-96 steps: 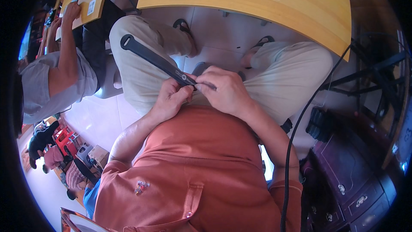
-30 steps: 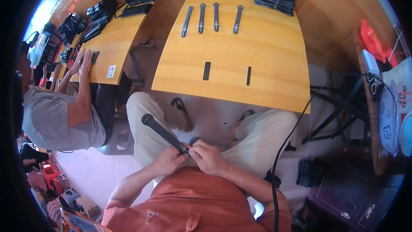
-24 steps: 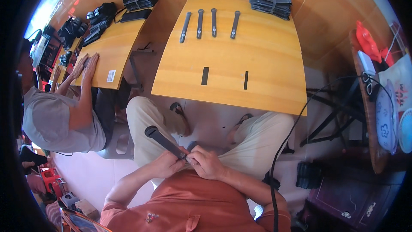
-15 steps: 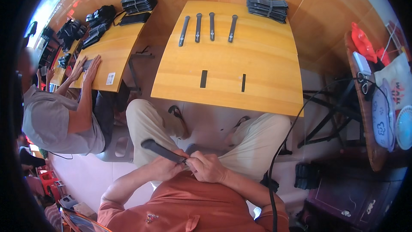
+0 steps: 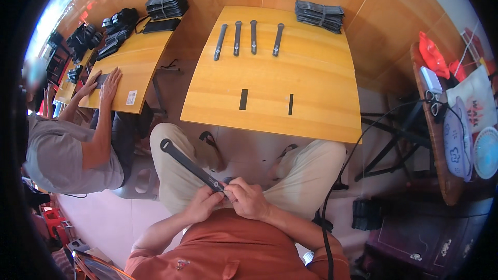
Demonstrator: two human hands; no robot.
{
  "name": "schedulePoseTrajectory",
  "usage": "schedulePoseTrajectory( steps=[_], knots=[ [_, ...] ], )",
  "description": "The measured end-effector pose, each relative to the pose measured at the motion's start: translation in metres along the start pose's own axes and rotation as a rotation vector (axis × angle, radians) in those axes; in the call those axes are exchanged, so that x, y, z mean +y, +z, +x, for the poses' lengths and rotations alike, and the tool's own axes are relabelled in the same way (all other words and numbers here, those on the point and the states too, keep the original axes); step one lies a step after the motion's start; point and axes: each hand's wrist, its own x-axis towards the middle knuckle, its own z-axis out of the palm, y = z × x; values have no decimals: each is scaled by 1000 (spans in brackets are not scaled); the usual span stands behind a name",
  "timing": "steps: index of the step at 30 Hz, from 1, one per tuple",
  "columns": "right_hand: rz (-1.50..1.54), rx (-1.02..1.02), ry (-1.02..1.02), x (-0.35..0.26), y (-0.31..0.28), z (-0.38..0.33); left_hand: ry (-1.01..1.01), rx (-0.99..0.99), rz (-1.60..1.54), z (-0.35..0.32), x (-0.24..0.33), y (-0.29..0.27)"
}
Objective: The recorder is assembling small pins and components onto black rubber watch straps at a workstation.
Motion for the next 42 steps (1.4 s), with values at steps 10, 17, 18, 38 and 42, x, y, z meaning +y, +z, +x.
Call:
schedulePoseTrajectory(
  steps=[10,17,18,38,42],
  knots=[
    [-176,-73,-196,-15,3,-5,200,-303,549,-14,29,-28],
    [-192,4,-226,-21,-1,2,85,-353,603,-22,42,-30],
    [-194,2,-225,-21,0,3,84,-310,539,-23,41,-28],
    [-405,438,-98,12,-62,71,-169,-364,0,-17,46,-16],
    [-409,813,193,54,-179,146,-150,-454,111,-25,43,-21]
  ],
)
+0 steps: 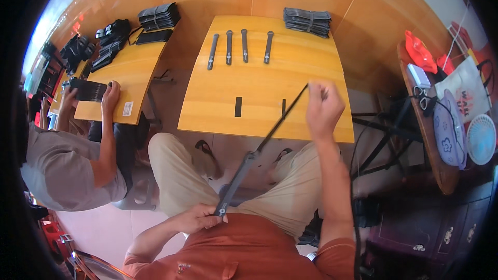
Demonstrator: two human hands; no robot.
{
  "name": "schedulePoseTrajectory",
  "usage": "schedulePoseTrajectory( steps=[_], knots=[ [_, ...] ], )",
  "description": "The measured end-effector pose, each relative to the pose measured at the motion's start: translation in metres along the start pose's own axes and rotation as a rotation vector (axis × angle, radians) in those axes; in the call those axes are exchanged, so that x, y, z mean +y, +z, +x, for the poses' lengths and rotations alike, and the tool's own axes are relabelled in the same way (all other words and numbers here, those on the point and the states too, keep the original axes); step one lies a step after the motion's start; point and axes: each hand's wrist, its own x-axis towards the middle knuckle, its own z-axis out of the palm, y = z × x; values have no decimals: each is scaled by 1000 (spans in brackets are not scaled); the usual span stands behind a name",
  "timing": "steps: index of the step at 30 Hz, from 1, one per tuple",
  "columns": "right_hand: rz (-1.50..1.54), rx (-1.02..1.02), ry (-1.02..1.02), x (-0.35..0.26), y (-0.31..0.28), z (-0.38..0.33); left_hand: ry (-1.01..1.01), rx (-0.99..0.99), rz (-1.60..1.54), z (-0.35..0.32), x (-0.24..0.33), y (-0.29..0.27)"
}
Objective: The recorder is assembling small pins and components onto black rubber watch straps at a workstation.
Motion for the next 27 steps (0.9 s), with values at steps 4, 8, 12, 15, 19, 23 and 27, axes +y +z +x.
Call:
schedulePoseTrajectory(
  steps=[4,8,12,15,19,23,27],
  knots=[
    [-159,159,-145,52,2,110,22,-15,176,0,-12,4],
    [-355,125,-240,85,0,163,-8,20,32,-2,-12,0],
    [-576,-26,-495,116,26,156,62,84,-119,6,-13,-1],
    [-593,-279,-474,152,48,119,52,93,-151,16,-15,-3],
    [-548,-528,-453,175,73,70,69,127,-97,27,-21,-8],
    [-561,-670,-367,177,93,61,94,165,19,37,-15,-8],
    [-578,-705,-343,171,108,71,112,203,45,46,-10,-7]
  ],
)
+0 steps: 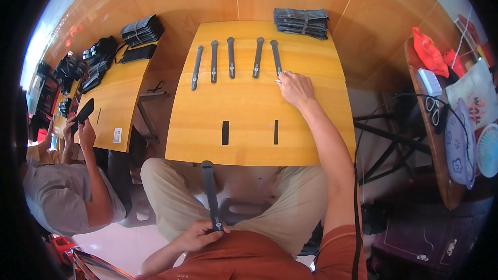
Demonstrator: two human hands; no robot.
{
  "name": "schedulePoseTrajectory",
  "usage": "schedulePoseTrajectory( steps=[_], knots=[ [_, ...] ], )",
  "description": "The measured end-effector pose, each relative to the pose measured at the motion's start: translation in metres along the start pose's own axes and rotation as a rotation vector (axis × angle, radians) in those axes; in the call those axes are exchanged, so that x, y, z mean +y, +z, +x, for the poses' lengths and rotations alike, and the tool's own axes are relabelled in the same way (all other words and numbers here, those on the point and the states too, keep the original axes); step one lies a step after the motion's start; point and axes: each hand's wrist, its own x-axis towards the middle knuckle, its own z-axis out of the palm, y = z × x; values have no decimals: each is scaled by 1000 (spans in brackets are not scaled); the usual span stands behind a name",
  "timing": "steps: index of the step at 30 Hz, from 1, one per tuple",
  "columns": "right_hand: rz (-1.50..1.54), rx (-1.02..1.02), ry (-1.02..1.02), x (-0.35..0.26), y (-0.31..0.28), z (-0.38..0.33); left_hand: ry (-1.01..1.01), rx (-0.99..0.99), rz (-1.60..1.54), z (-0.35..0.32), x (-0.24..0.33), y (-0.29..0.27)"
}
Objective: The recorder is assembling small pins and components onto black rubber watch straps at a workstation.
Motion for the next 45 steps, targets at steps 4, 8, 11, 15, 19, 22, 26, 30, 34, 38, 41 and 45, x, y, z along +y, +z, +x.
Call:
schedulePoseTrajectory(
  steps=[4,8,11,15,19,22,26,30,34,38,41,45],
  knots=[
    [-21,-66,51,0,0,8,-14,1,54,8,6,0],
    [6,13,78,-10,-7,0,32,12,50,14,9,-4],
    [177,175,81,-47,-29,-26,-21,69,29,17,16,-7],
    [977,-357,290,-147,-66,-114,52,165,-5,24,20,-3],
    [1244,-459,132,-232,-73,-183,118,188,36,30,12,-3],
    [1384,-564,368,-245,-74,-202,126,147,-12,25,4,2],
    [1645,-749,483,-250,-81,-192,12,-16,-372,14,8,-2],
    [1793,-804,419,-250,-72,-183,55,-137,-649,17,0,-11],
    [1659,-654,411,-260,-68,-179,129,-14,-736,18,-3,-11],
    [1246,-365,267,-255,-68,-194,137,177,-717,15,-5,-20],
    [1120,-470,159,-253,-93,-203,236,297,-661,10,-11,-22],
    [1037,-408,-40,-265,-103,-215,218,349,-636,4,-15,-19]
  ],
)
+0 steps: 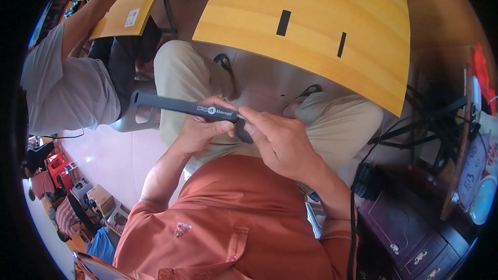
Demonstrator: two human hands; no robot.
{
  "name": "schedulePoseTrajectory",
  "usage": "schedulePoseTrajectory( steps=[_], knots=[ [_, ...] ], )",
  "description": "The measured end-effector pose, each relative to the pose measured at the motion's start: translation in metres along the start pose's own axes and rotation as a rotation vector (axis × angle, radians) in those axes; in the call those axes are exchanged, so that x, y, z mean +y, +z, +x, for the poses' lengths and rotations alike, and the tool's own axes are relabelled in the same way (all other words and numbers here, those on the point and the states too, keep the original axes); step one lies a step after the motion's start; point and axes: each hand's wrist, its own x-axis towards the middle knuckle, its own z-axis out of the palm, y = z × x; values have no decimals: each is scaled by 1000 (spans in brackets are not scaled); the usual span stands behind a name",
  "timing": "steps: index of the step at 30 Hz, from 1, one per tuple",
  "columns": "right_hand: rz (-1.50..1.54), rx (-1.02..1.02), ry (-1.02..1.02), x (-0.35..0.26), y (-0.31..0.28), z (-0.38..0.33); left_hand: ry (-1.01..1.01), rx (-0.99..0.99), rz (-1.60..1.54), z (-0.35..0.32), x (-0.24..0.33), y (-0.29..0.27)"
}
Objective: The recorder is assembling small pins and components onto black rubber watch straps at a workstation.
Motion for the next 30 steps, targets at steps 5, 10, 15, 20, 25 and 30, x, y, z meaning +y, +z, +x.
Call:
schedulePoseTrajectory(
  steps=[5,10,15,20,25,30],
  knots=[
    [-111,-48,-71,0,4,2,70,-31,282,-2,5,-3],
    [-222,-50,-132,6,4,4,102,12,344,-4,7,3],
    [-352,-17,-175,13,6,5,118,63,319,-4,2,8],
    [-371,4,-216,22,7,6,183,61,325,-5,-3,5],
    [-348,21,-201,22,10,7,155,105,171,-5,-7,7],
    [-381,20,-206,25,8,5,150,95,134,-8,-8,7]
  ],
)
